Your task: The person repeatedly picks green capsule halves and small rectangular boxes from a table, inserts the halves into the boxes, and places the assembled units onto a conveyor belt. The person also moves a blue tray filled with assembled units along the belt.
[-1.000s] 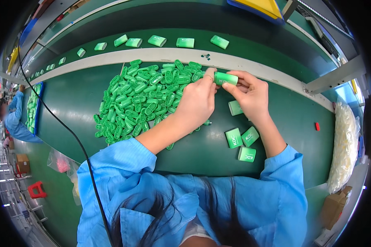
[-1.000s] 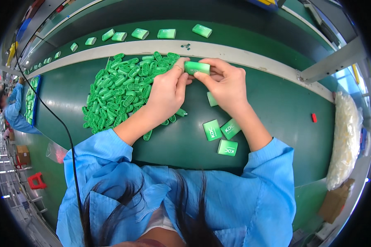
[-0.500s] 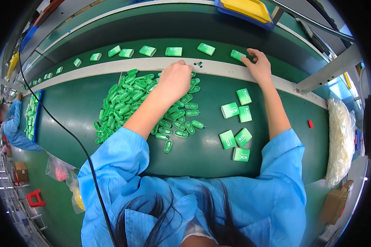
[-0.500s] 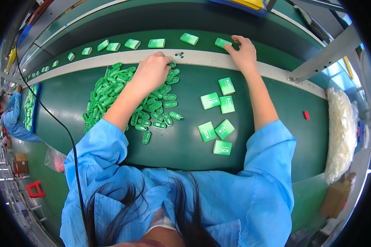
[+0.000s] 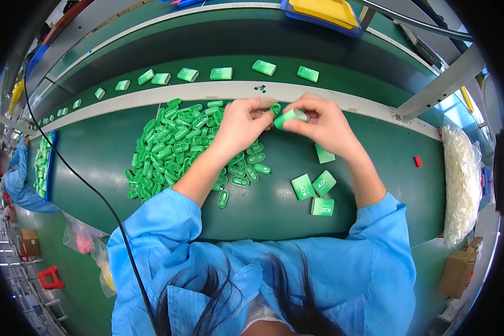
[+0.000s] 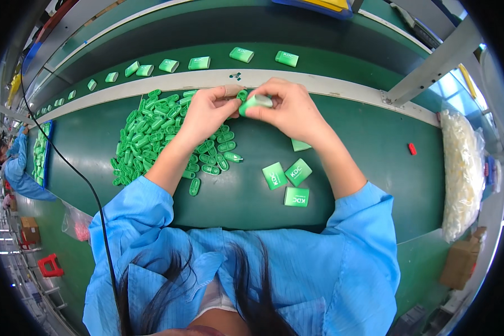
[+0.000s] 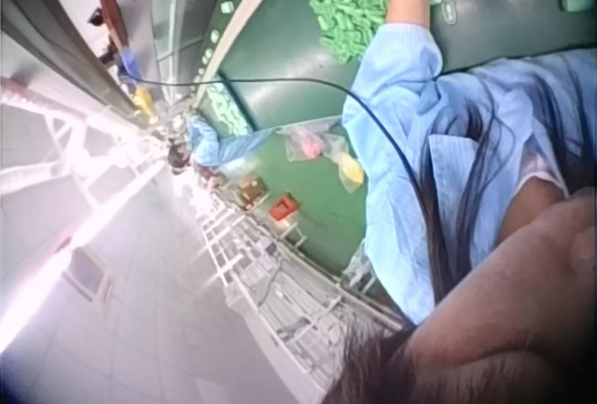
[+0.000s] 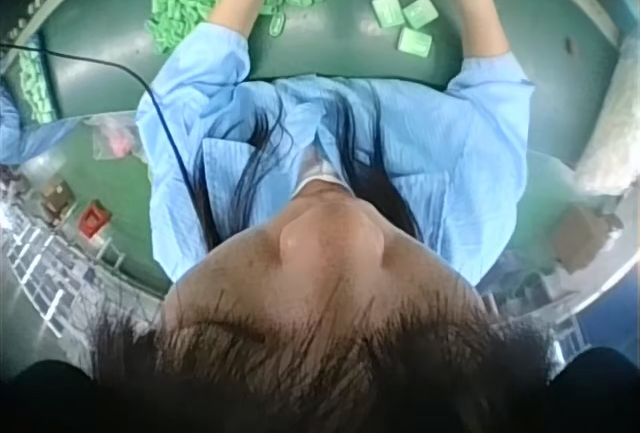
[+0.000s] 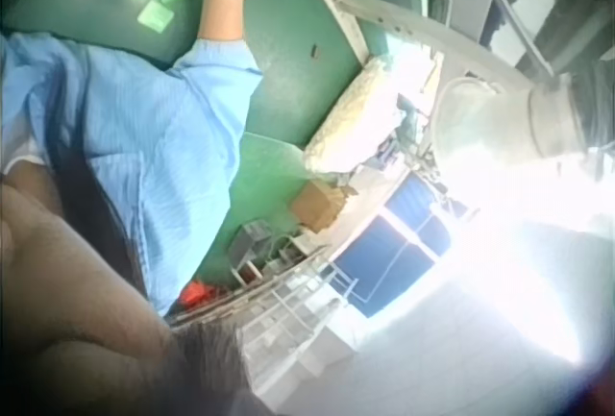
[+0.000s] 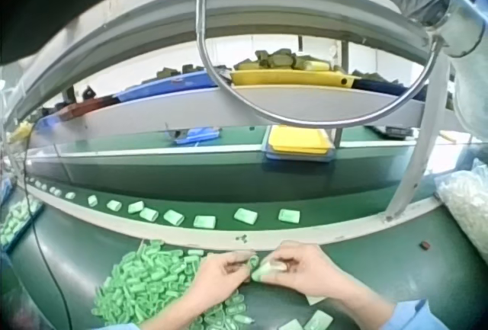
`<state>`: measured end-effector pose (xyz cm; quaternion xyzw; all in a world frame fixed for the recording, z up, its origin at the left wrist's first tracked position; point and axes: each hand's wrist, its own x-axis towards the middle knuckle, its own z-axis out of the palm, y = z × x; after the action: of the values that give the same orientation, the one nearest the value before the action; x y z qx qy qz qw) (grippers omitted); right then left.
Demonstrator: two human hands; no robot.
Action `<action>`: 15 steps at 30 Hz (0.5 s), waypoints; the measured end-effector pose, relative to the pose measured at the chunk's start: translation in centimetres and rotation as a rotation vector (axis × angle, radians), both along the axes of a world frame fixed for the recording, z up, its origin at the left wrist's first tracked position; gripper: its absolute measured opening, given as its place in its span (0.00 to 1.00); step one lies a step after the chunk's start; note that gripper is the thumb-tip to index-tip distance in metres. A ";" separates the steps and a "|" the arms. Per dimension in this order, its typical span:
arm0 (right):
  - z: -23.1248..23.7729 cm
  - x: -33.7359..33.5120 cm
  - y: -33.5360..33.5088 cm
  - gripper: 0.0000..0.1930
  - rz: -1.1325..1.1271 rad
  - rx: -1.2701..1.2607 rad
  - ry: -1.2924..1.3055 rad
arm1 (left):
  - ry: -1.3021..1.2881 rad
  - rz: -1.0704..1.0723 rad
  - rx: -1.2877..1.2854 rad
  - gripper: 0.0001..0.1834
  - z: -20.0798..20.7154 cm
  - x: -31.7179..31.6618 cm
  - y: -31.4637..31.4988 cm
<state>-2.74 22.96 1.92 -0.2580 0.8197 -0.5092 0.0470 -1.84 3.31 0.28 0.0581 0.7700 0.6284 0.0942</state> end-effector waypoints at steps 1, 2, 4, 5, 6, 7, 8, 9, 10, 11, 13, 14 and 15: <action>0.0 -0.2 -0.3 0.15 -0.043 -0.033 -0.108 | 0.002 -0.007 0.064 0.16 0.0 0.1 0.0; -0.1 -0.3 -0.7 0.15 -0.085 -0.066 -0.217 | 0.004 -0.013 0.128 0.16 -0.1 0.2 0.1; -0.5 -0.5 -0.9 0.15 -0.100 -0.154 -0.339 | -0.009 -0.015 0.236 0.16 -0.4 0.2 -0.1; -0.8 -0.5 -0.8 0.14 -0.074 -0.208 -0.351 | -0.023 -0.022 0.254 0.15 -0.7 0.1 -0.2; -1.0 -0.6 -0.7 0.14 -0.048 -0.263 -0.363 | -0.037 -0.029 0.271 0.15 -0.8 -0.1 -0.4; -1.1 -0.7 -0.6 0.14 -0.016 -0.317 -0.369 | -0.045 -0.032 0.288 0.15 -0.7 -0.3 -0.5; -1.2 -0.7 -0.5 0.13 -0.038 -0.340 -0.387 | -0.087 -0.019 0.328 0.16 -0.9 -0.4 -0.7; -1.4 -0.8 -0.4 0.13 -0.059 -0.363 -0.404 | -0.111 0.012 0.358 0.16 -0.9 -0.3 -0.7; -1.4 -0.9 -0.3 0.12 -0.086 -0.388 -0.415 | -0.131 0.035 0.386 0.16 -0.8 -0.4 -0.7; -1.8 -0.9 -0.2 0.12 -0.094 -0.434 -0.450 | -0.151 0.057 0.415 0.17 -0.6 -0.4 -0.6; -2.7 -0.7 -0.5 0.12 -0.103 -0.528 -0.529 | -0.131 0.073 0.425 0.18 -0.7 -0.4 -0.6; -2.8 -0.6 -0.7 0.12 -0.107 -0.556 -0.524 | -0.098 0.085 0.410 0.18 -1.2 -0.4 -0.6; -2.8 -0.5 -1.0 0.12 -0.112 -0.584 -0.520 | -0.065 0.097 0.394 0.18 -1.5 -0.4 -0.5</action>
<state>-3.26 21.95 -0.88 -0.0778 0.6139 -0.7711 0.1498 -2.27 2.79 -1.17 0.0182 0.6305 0.7723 0.0754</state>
